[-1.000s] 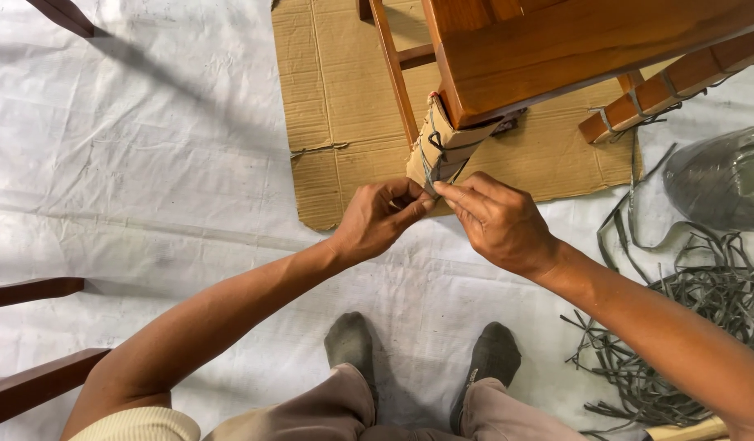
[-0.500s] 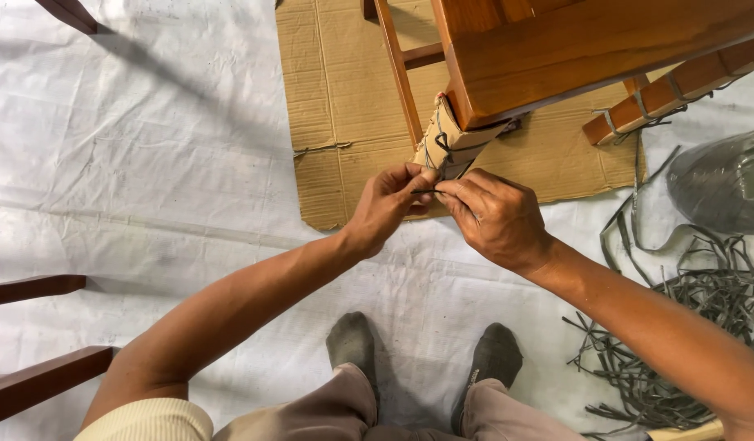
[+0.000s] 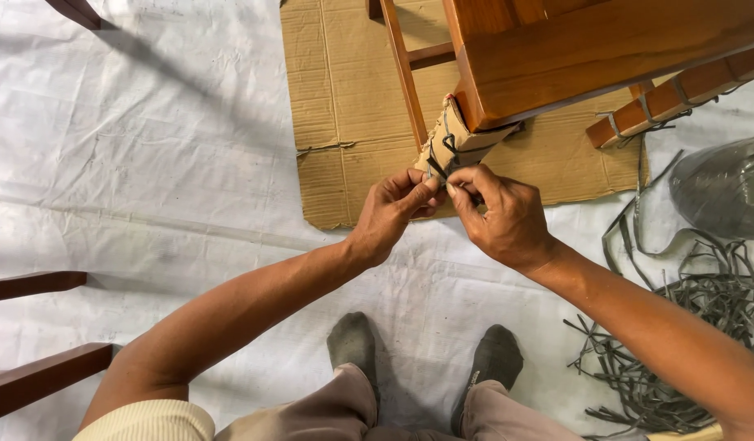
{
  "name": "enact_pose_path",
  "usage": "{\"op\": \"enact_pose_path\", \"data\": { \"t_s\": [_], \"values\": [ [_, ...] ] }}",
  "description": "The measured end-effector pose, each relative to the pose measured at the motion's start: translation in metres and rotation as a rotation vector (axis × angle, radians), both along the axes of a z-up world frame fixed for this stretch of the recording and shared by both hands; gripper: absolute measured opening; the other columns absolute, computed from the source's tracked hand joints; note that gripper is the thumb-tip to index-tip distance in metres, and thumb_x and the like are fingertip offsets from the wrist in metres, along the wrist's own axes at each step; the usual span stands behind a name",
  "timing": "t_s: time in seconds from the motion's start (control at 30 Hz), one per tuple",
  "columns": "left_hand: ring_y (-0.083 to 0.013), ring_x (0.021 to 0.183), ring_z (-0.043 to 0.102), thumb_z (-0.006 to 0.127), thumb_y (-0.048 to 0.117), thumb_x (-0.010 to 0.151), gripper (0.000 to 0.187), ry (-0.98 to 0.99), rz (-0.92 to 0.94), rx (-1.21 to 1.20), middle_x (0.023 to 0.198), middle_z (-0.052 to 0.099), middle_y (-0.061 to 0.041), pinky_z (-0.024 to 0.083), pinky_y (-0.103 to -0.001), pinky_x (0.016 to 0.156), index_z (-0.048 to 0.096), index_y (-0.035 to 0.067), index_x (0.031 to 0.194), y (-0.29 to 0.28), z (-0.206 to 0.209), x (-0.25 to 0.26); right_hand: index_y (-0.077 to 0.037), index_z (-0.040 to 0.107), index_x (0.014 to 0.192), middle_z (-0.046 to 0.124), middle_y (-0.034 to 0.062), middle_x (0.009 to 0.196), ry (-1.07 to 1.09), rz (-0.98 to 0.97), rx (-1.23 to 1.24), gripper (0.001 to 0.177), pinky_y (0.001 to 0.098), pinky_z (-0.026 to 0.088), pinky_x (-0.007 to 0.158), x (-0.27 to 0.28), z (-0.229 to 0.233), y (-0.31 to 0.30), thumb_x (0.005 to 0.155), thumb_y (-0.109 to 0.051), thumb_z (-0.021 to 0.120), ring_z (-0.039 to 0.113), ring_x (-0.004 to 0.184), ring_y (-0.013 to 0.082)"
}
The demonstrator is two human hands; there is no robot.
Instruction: Wrapping wooden table legs with protective cardboard and securing them with plastic ties.
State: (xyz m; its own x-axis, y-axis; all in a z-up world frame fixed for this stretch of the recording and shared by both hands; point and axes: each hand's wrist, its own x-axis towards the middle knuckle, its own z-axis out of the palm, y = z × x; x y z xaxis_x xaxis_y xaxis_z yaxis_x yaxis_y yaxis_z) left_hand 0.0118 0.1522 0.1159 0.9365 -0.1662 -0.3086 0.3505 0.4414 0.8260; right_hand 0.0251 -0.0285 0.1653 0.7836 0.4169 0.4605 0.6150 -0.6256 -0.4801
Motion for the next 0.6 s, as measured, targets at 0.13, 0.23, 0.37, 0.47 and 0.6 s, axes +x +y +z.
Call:
{"op": "enact_pose_path", "data": {
  "t_s": [0.13, 0.23, 0.37, 0.47, 0.6],
  "values": [
    [-0.0090, 0.081, 0.069, 0.076, 0.026, 0.095, 0.022, -0.005, 0.005, 0.024, 0.082, 0.070, -0.004, 0.062, -0.023, 0.077, 0.069, 0.005, 0.095, 0.001, -0.001, -0.001, -0.006, 0.072, 0.105, 0.072, 0.0090, 0.076, 0.025, 0.035, -0.028, 0.007, 0.0343, 0.058, 0.062, -0.002, 0.008, 0.002, 0.100, -0.006, 0.066, 0.073, 0.071, 0.0258],
    [-0.0095, 0.082, 0.067, 0.081, 0.025, 0.091, 0.023, -0.055, 0.015, 0.079, 0.083, 0.069, -0.004, 0.061, -0.023, 0.076, 0.070, 0.005, 0.094, 0.004, -0.001, -0.001, -0.005, 0.072, 0.106, 0.071, 0.0117, 0.077, 0.080, 0.065, -0.034, 0.010, 0.0360, 0.058, 0.061, -0.002, 0.012, 0.003, 0.102, -0.005, 0.063, 0.073, 0.071, 0.0280],
    [-0.0099, 0.085, 0.068, 0.083, 0.012, 0.085, 0.019, -0.213, 0.028, 0.272, 0.091, 0.069, -0.006, 0.061, -0.024, 0.075, 0.074, 0.005, 0.100, 0.012, 0.002, 0.001, -0.002, 0.072, 0.107, 0.072, 0.0139, 0.077, 0.294, 0.078, 0.103, 0.013, 0.0366, 0.059, 0.062, -0.004, 0.019, 0.004, 0.103, -0.007, 0.061, 0.073, 0.070, 0.0268],
    [-0.0110, 0.082, 0.069, 0.081, 0.005, 0.085, 0.016, -0.370, 0.032, 0.396, 0.096, 0.068, -0.006, 0.060, -0.023, 0.072, 0.076, 0.007, 0.100, 0.014, 0.003, 0.001, -0.001, 0.072, 0.108, 0.073, 0.0143, 0.078, 0.463, 0.062, 0.189, 0.015, 0.0363, 0.060, 0.064, -0.005, 0.015, 0.001, 0.103, -0.009, 0.061, 0.074, 0.069, 0.0230],
    [-0.0169, 0.078, 0.072, 0.082, 0.006, 0.086, 0.015, -0.555, 0.048, 0.536, 0.098, 0.067, -0.007, 0.061, -0.026, 0.069, 0.073, 0.010, 0.097, 0.015, 0.006, 0.000, -0.001, 0.072, 0.108, 0.074, 0.0149, 0.078, 0.580, 0.049, 0.218, 0.016, 0.0356, 0.061, 0.065, -0.008, 0.011, 0.000, 0.103, -0.011, 0.061, 0.075, 0.070, 0.0218]
  ]
}}
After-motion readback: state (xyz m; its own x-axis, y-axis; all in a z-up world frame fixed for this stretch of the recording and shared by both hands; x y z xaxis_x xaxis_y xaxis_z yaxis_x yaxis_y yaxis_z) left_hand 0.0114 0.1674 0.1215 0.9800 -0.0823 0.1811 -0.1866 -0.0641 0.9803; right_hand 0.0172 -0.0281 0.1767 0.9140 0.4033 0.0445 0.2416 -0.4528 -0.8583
